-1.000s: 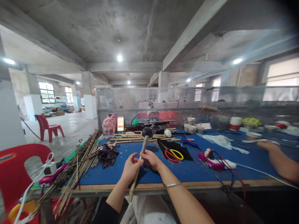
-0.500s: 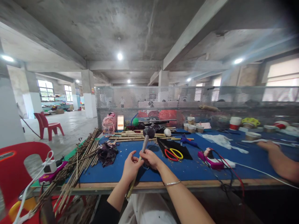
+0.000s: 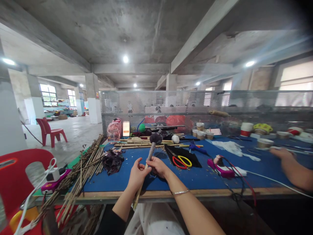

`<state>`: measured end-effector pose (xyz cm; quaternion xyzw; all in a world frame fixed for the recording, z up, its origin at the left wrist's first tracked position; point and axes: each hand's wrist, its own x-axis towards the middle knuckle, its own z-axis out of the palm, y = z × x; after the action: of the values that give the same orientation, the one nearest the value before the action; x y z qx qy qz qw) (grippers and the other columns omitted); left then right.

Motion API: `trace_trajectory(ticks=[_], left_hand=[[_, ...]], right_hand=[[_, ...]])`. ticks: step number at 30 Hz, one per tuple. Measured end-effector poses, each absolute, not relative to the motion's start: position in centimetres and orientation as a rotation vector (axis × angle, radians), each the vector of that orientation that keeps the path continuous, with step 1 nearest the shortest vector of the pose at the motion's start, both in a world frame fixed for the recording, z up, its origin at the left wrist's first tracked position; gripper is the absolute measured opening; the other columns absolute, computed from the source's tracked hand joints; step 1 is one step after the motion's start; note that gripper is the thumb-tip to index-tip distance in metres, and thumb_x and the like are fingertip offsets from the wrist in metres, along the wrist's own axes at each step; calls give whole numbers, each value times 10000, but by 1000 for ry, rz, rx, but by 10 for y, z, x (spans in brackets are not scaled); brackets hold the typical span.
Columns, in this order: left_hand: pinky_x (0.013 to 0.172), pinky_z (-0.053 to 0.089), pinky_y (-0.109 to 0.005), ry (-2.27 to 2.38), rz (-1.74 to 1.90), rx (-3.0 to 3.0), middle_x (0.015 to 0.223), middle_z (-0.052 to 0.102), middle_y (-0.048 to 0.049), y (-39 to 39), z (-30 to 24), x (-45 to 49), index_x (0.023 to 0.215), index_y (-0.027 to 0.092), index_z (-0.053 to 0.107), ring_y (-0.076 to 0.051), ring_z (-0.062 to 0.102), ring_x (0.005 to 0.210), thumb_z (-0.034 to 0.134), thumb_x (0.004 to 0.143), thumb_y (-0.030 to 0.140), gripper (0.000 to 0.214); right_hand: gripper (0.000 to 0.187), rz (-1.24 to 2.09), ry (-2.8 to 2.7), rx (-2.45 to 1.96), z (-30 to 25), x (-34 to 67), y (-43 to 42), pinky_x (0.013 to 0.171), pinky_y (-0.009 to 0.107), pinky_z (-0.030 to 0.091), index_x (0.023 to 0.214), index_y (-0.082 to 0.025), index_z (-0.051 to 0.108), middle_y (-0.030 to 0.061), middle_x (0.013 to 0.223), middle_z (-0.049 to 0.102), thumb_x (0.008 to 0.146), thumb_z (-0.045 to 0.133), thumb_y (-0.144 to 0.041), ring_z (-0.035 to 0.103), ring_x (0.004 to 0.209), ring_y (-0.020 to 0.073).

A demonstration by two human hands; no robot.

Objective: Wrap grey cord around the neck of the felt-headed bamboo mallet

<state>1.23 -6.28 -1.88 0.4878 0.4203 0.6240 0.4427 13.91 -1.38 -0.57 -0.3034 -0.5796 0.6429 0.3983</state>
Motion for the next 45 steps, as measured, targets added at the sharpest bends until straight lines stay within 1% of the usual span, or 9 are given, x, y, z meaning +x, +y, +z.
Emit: trace_trajectory(ticks=[3,9,16,20,25,28,32,39,45], left_hand=[[458,362,-171,1050,1548,1209,540,546,56,-62,-19,12,1186,102,434,-73,505,460,764,539,280,748],[459,412,-204,987,1415,1132,598,614,-6,-69,-11,12,1291,85,292,-117,576,483,653,674,390,778],[470,368,-184,1051,1529,1259,549,559,41,-64,-18,11,1152,84,443,-86,521,486,715,597,348,672],[442,351,-194,1005,1497,1211,496,538,55,-62,-19,9,1194,73,385,-87,489,431,702,605,387,739],[464,413,-215,963,1417,1118,603,619,-23,-65,-13,9,1242,80,300,-111,546,477,662,652,419,771],[452,408,-207,1005,1402,1145,613,613,-21,-66,-13,11,1190,88,365,-109,550,482,644,672,411,671],[442,369,-179,1023,1511,1258,540,546,44,-64,-17,12,1090,89,462,-74,502,448,719,597,340,611],[464,418,-214,991,1452,1129,561,594,3,-65,-14,11,1242,83,313,-120,562,476,671,651,391,756],[460,384,-187,1042,1473,1243,565,544,32,-63,-18,12,1142,89,431,-82,510,464,679,647,343,609]], right_hand=[[347,1642,-1463,-779,-4,139,-15,332,194,71,759,-180,440,-114,402,350,631,677,-399,190,295,21],[355,1688,-1438,-778,0,139,-18,342,197,43,760,-186,432,-127,387,285,632,669,-418,147,305,20],[344,1654,-1485,-754,-4,139,-16,317,205,55,732,-183,427,-118,383,316,651,658,-426,173,297,27],[326,1650,-1476,-735,-5,139,-15,317,208,55,739,-181,437,-121,380,294,665,656,-411,158,304,28],[339,1676,-1462,-741,-3,139,-16,317,206,45,756,-187,424,-128,379,276,667,655,-418,139,309,27],[371,1676,-1455,-764,-1,139,-18,317,200,46,766,-190,417,-132,378,280,636,674,-424,144,308,24],[380,1656,-1464,-779,-1,139,-18,317,198,52,767,-188,420,-125,387,323,625,675,-432,176,295,21],[365,1662,-1505,-757,-1,138,-18,317,195,51,744,-183,422,-126,374,320,639,659,-439,171,283,18],[383,1650,-1478,-775,0,138,-19,313,189,65,739,-184,412,-124,380,345,610,682,-423,199,276,17]])
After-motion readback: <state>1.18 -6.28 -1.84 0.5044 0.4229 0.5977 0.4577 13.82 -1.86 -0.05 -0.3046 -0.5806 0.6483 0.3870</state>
